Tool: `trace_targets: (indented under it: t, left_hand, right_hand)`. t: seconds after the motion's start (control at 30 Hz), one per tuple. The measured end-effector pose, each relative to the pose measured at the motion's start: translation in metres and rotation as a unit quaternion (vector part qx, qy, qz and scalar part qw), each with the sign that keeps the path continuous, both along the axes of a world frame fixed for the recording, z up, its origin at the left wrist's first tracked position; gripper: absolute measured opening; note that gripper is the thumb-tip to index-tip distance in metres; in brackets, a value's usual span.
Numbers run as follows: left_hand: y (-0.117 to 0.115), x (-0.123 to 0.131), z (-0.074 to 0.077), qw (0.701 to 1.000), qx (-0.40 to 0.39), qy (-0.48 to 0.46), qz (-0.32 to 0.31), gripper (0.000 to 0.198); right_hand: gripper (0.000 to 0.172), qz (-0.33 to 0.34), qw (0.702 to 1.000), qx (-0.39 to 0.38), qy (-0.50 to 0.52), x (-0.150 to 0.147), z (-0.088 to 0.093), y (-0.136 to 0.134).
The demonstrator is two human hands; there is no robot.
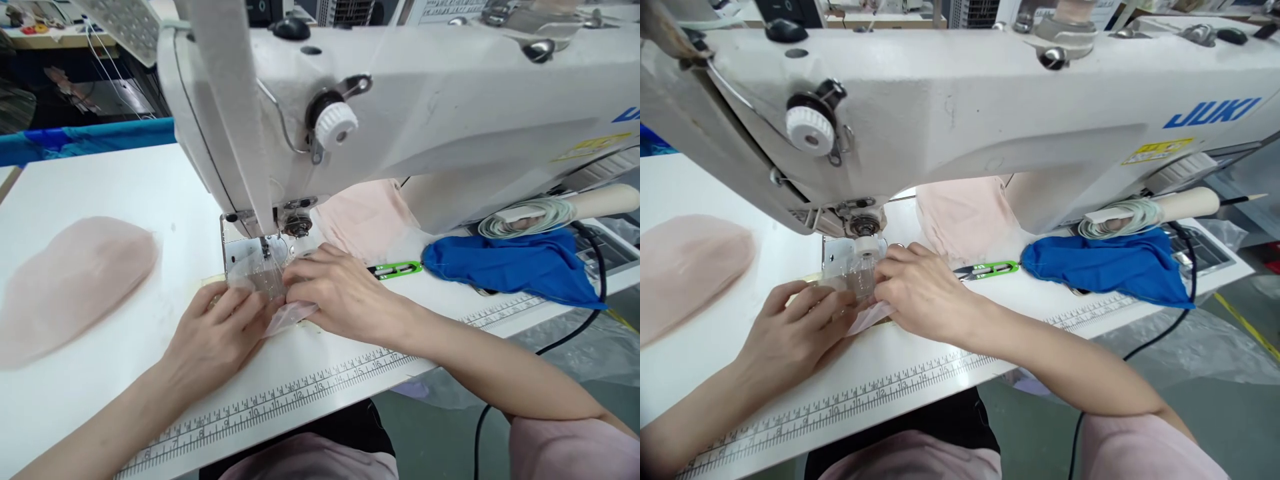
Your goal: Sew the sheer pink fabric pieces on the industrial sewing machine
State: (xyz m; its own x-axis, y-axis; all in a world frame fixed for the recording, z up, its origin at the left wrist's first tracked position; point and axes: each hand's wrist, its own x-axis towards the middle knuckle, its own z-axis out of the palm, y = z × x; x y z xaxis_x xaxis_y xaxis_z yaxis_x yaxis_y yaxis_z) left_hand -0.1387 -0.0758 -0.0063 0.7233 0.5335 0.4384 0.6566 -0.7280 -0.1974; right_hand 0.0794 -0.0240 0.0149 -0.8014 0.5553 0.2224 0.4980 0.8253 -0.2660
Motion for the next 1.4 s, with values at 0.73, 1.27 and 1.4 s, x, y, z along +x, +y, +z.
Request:
trace_targets:
  t: [0.73,1.27,1.4]
  left_hand:
    - [0.006,-0.004,-0.002,0.997,-0.057,0.015,0.046,0.033]
    - [0.029,-0.009,-0.003,0.991,-0.101,-0.009,0.087,0.038]
    - [0.024,-0.006,0.0,0.993,-0.05,0.01,0.107,0.034]
  right_hand:
    - [0.012,-0.029,0.997,0.075,0.021,-0.006,-0.013,0.007]
    - [0.019,-0.062,0.989,0.129,0.033,-0.011,-0.027,0.026]
    - [0.019,-0.048,0.984,0.164,0.059,-0.01,-0.03,0.025]
